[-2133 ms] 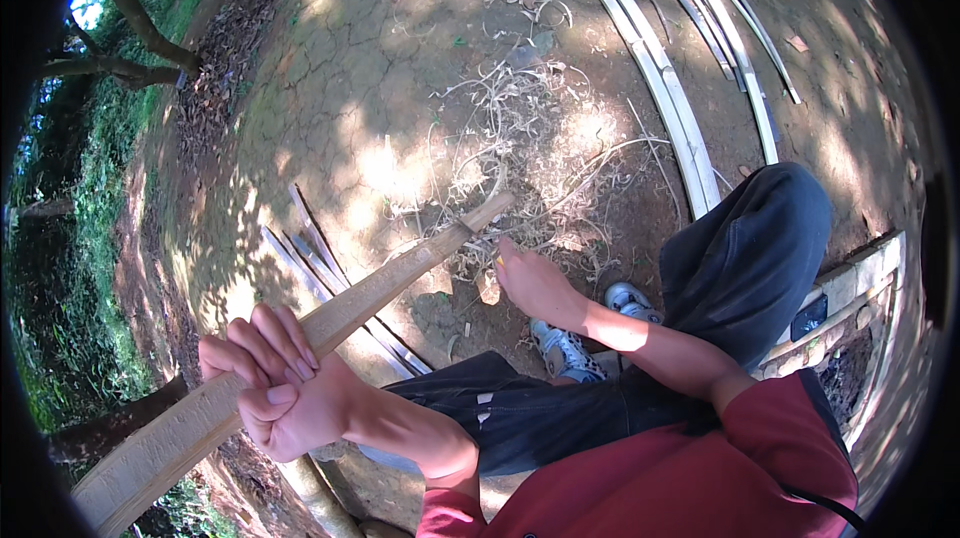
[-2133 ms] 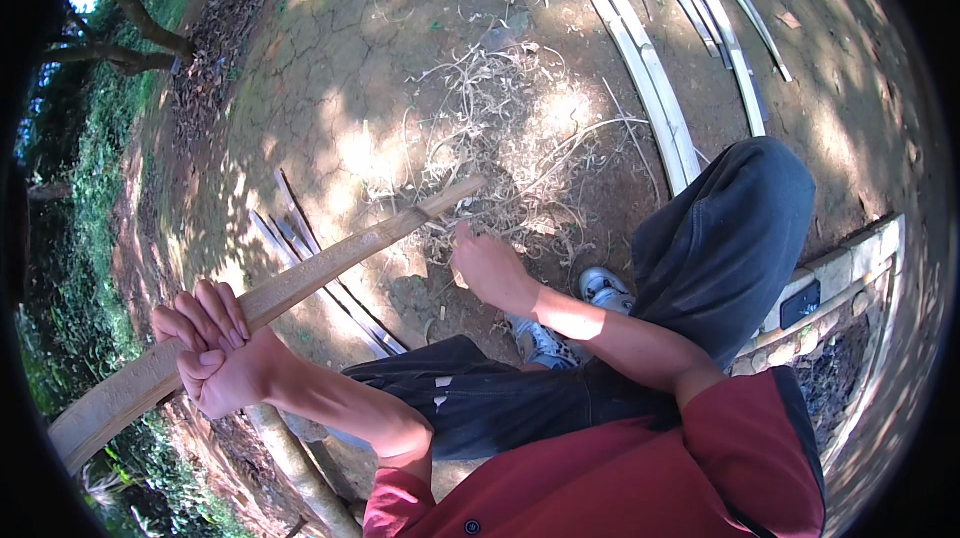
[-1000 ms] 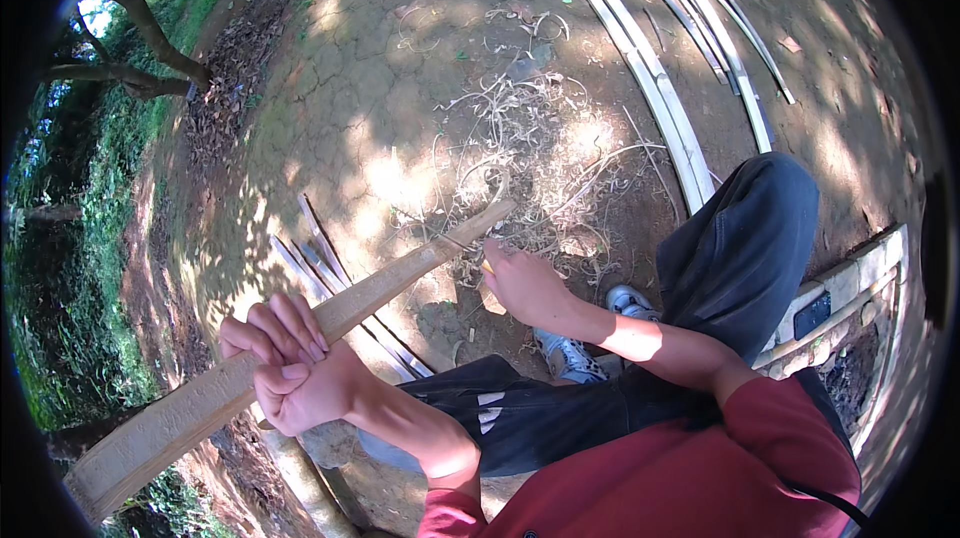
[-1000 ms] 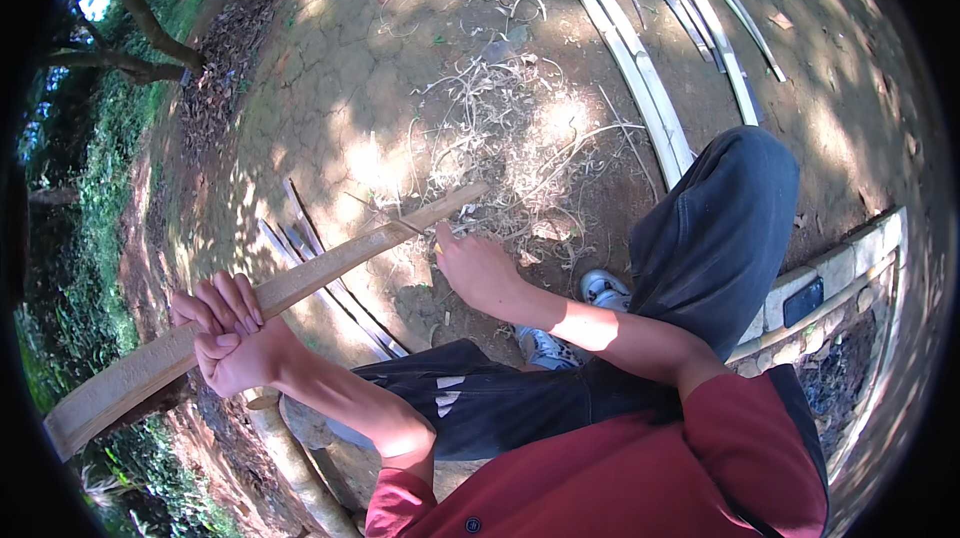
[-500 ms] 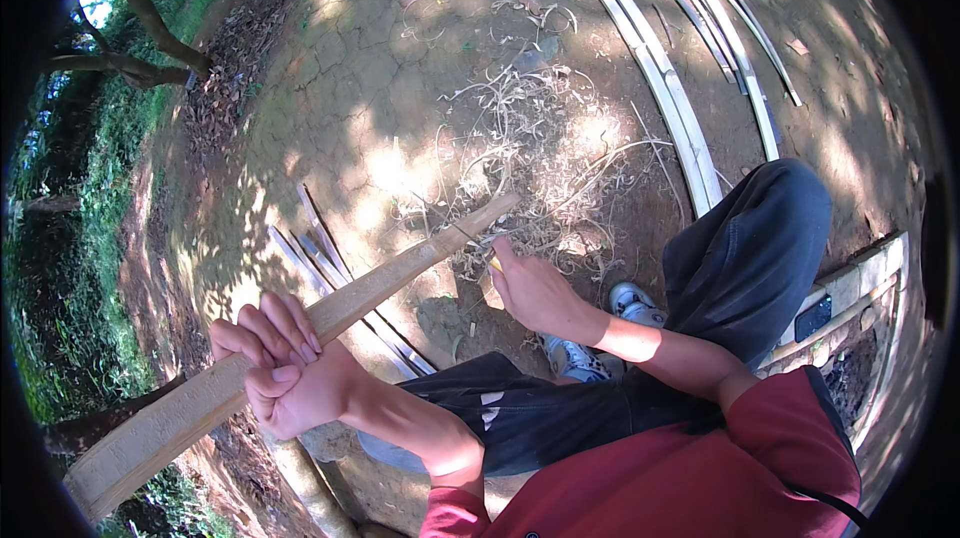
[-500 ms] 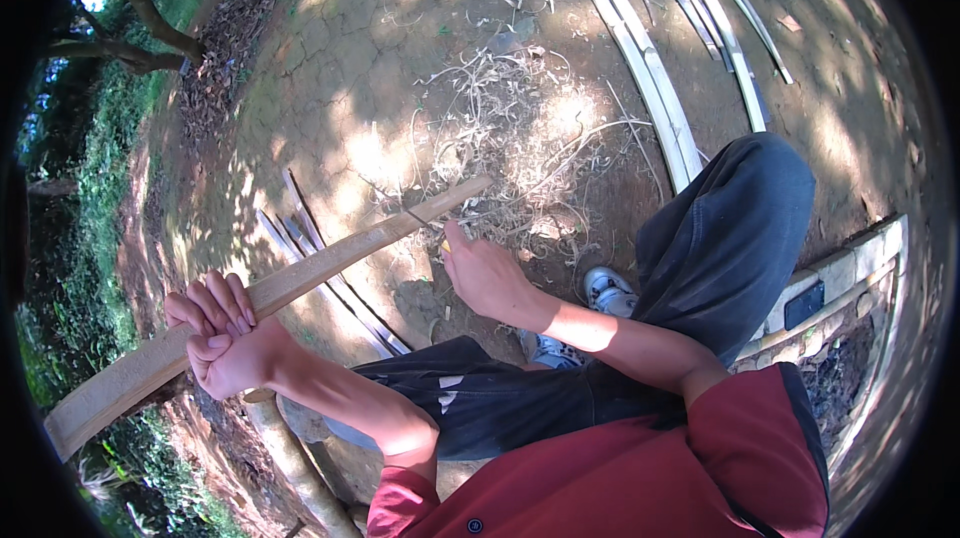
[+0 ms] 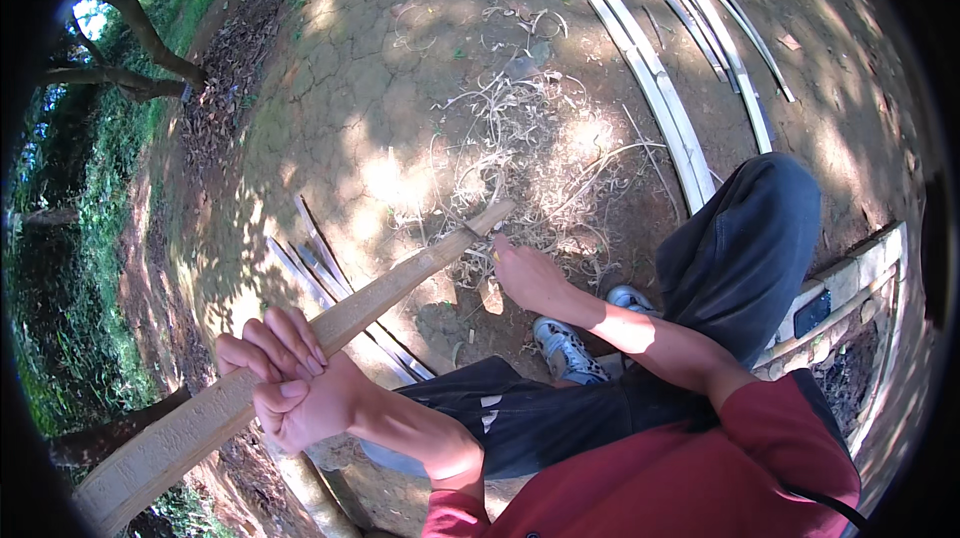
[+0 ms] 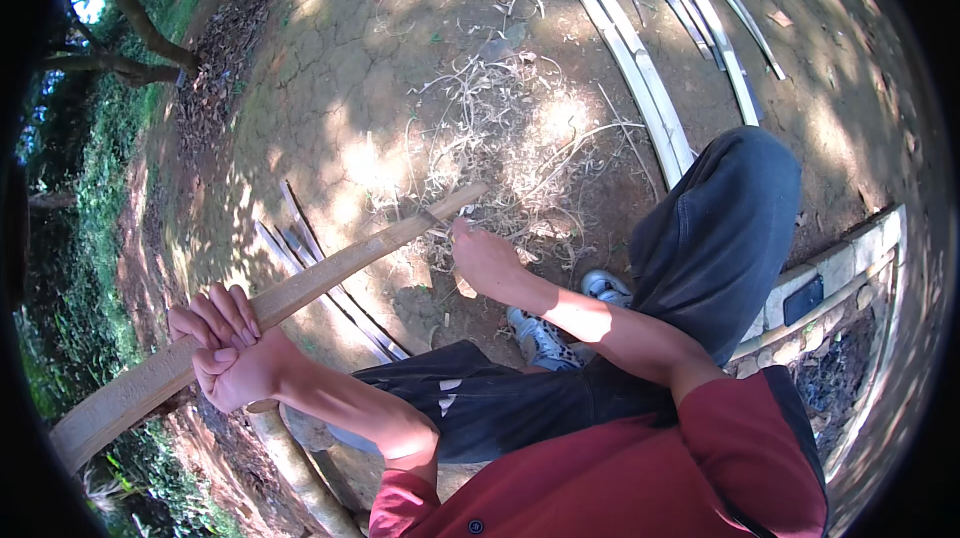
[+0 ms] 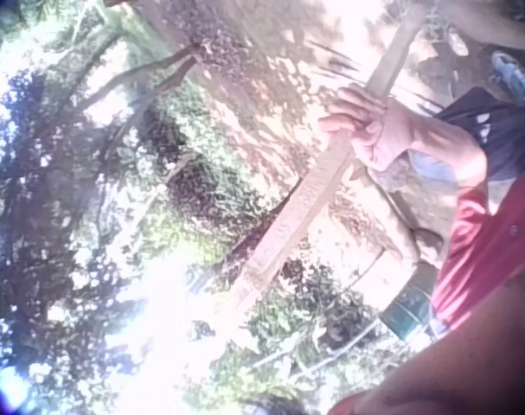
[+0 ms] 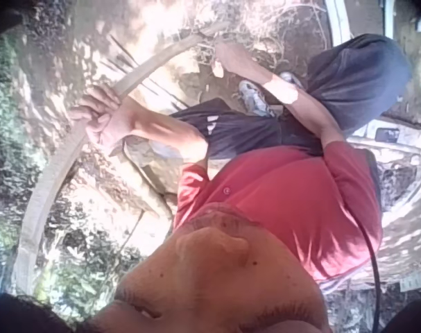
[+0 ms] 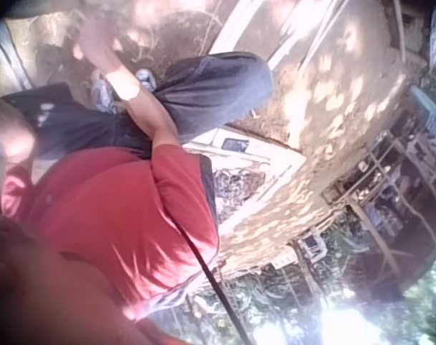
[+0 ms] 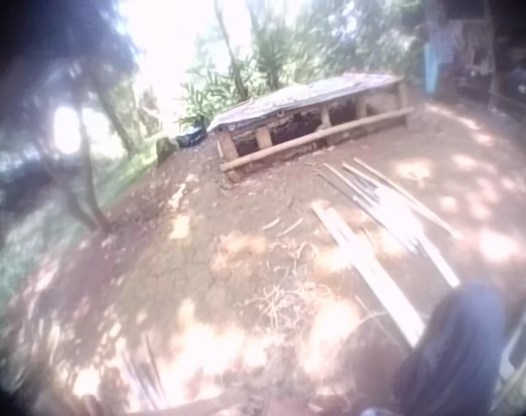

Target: The person shaves a piece of bamboo by hand using a small knife, removing thin strips while holding the bamboo piece.

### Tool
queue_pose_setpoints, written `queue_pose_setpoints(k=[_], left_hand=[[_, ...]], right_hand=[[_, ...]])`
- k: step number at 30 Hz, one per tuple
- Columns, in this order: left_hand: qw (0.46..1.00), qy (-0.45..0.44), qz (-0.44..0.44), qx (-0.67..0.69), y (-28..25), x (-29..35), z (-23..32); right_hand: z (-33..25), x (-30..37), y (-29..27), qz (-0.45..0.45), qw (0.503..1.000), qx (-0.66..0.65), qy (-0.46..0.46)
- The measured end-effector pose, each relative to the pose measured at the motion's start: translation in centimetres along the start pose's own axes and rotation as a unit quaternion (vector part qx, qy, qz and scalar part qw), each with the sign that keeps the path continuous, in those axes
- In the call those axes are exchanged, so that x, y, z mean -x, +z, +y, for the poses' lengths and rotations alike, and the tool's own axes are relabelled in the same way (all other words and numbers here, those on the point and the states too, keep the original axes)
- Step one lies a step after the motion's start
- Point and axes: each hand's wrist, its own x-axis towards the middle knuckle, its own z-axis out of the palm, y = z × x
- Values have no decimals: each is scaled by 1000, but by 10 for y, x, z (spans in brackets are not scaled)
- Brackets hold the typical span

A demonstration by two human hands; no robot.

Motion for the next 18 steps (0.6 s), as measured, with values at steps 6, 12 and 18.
queue_pose_setpoints(k=[6,12,18], left_hand=[[1000,5,5,-17,0,4,2],[999,16,-6,-40,-8,-5,2],[1000,12,25,-15,-11,-4,3]], right_hand=[[-20,14,-2,-34,999,-23,20],[5,10,10,-9,1000,-10,25],[-29,22,-17,-9,999,-48,-15]])
